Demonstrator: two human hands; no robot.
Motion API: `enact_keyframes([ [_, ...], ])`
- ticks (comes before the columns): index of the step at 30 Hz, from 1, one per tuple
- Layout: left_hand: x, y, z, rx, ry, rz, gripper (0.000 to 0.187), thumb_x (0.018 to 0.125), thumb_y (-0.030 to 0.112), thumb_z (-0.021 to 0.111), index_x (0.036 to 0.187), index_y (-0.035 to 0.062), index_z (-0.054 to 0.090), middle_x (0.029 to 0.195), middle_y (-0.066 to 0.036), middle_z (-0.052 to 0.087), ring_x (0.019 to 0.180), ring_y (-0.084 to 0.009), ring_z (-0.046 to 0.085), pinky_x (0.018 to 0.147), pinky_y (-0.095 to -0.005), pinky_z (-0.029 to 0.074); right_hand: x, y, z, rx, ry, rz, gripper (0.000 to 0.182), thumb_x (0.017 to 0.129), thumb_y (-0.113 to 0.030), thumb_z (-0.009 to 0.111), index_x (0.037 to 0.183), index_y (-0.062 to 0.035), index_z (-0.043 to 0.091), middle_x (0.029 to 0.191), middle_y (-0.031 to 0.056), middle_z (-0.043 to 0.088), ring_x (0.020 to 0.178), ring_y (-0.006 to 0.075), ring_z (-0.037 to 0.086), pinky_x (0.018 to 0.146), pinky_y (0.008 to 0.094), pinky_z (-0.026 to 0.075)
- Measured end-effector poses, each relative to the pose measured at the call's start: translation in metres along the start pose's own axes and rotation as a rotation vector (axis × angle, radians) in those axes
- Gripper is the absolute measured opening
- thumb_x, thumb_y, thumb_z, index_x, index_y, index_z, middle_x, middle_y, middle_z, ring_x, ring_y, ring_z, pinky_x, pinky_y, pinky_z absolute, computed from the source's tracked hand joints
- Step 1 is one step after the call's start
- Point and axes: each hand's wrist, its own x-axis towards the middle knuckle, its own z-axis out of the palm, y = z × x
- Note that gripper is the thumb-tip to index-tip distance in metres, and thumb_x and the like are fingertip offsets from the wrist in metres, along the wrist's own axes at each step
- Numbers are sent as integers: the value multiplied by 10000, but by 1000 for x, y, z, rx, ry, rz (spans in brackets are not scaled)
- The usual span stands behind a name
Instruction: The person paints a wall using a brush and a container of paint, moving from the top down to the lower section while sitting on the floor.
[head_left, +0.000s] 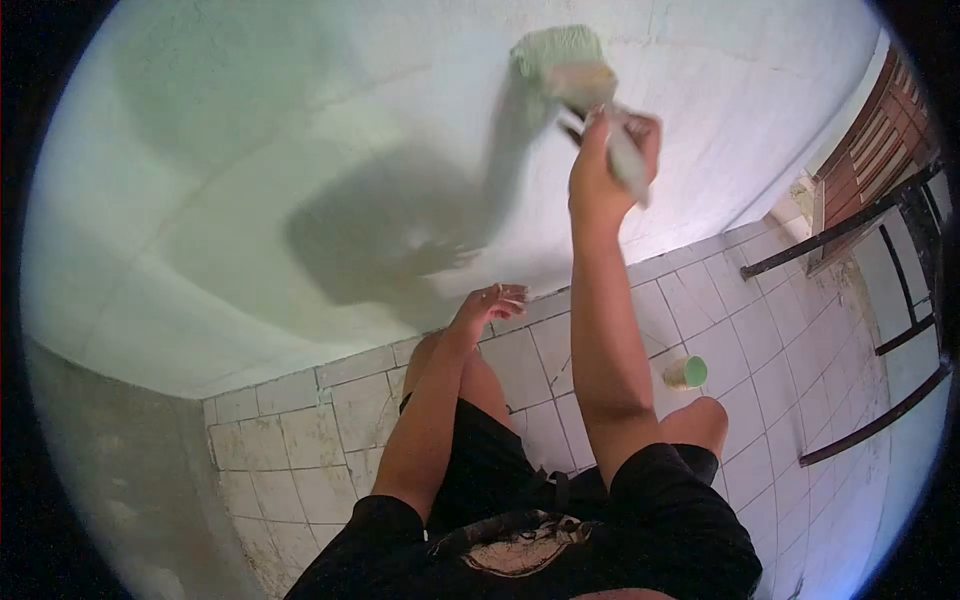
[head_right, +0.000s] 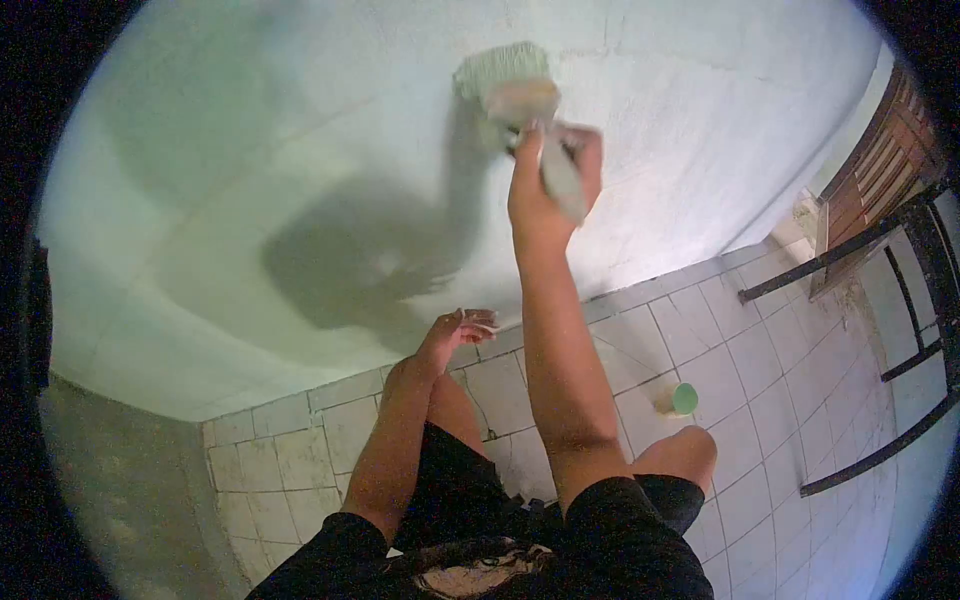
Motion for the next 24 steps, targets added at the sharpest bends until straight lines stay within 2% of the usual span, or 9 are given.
enact_keyframes([
  [1,0,-1,-1,58,-22,-3,658,857,574,398,1150,3,544,1073,-124,603,888,-241,598,813,-368,427,-17,12,-7,-135,-7,-64,168,836,-78,575,776,11,447,746,68,491,676,70,458,588,213,452],
  [3,-3,5,-1,28,2,-9,631,870,552,397,1135,0,552,1054,-111,610,893,-211,594,799,-341,426,-61,31,-24,-9,-36,184,153,830,-63,571,794,16,445,737,69,492,673,71,468,581,227,468],
  [8,-12,0,-13,-83,75,-20,612,890,532,375,1120,-4,562,1037,-106,617,887,-188,591,781,-321,432,-144,86,-75,2,28,451,126,839,-61,545,811,23,455,799,88,517,719,99,514,597,265,493],
  [11,-17,-5,-16,-108,102,-53,633,888,547,361,1121,-6,561,1040,-116,615,876,-199,595,782,-325,435,-100,59,-75,-217,20,240,160,852,-90,526,927,35,462,877,100,521,781,141,527,658,273,489],
  [12,-15,-7,-18,-108,103,-60,645,887,556,353,1115,-9,564,1042,-120,614,874,-203,597,780,-325,435,-82,48,-65,-70,148,232,147,832,-94,587,822,12,487,783,73,535,719,123,502,649,258,427],
  [17,-22,2,-10,-78,73,-76,696,879,596,310,1161,-1,530,1019,-125,616,862,-212,604,770,-320,434,-51,48,-42,300,80,227,168,824,-74,594,868,20,462,825,91,528,743,125,529,649,279,502],
  [19,-20,7,-7,-49,112,-67,764,851,662,242,1255,49,451,1018,-138,611,878,-259,597,779,-365,425,-87,68,-53,280,142,407,152,826,-44,571,870,18,439,844,98,521,757,147,550,634,297,541],
  [22,-20,10,-3,-162,253,-133,736,867,639,224,1273,57,420,963,-135,617,848,-264,603,748,-361,434,-164,122,-79,201,228,756,169,848,-54,523,958,-34,396,960,118,508,848,217,591,647,349,555],
  [24,-19,13,1,-143,300,-200,722,872,629,225,1242,50,446,940,-135,618,837,-269,606,741,-362,437,-224,163,-100,202,270,849,158,842,-66,533,947,-30,422,931,106,518,815,202,589,632,334,552],
])
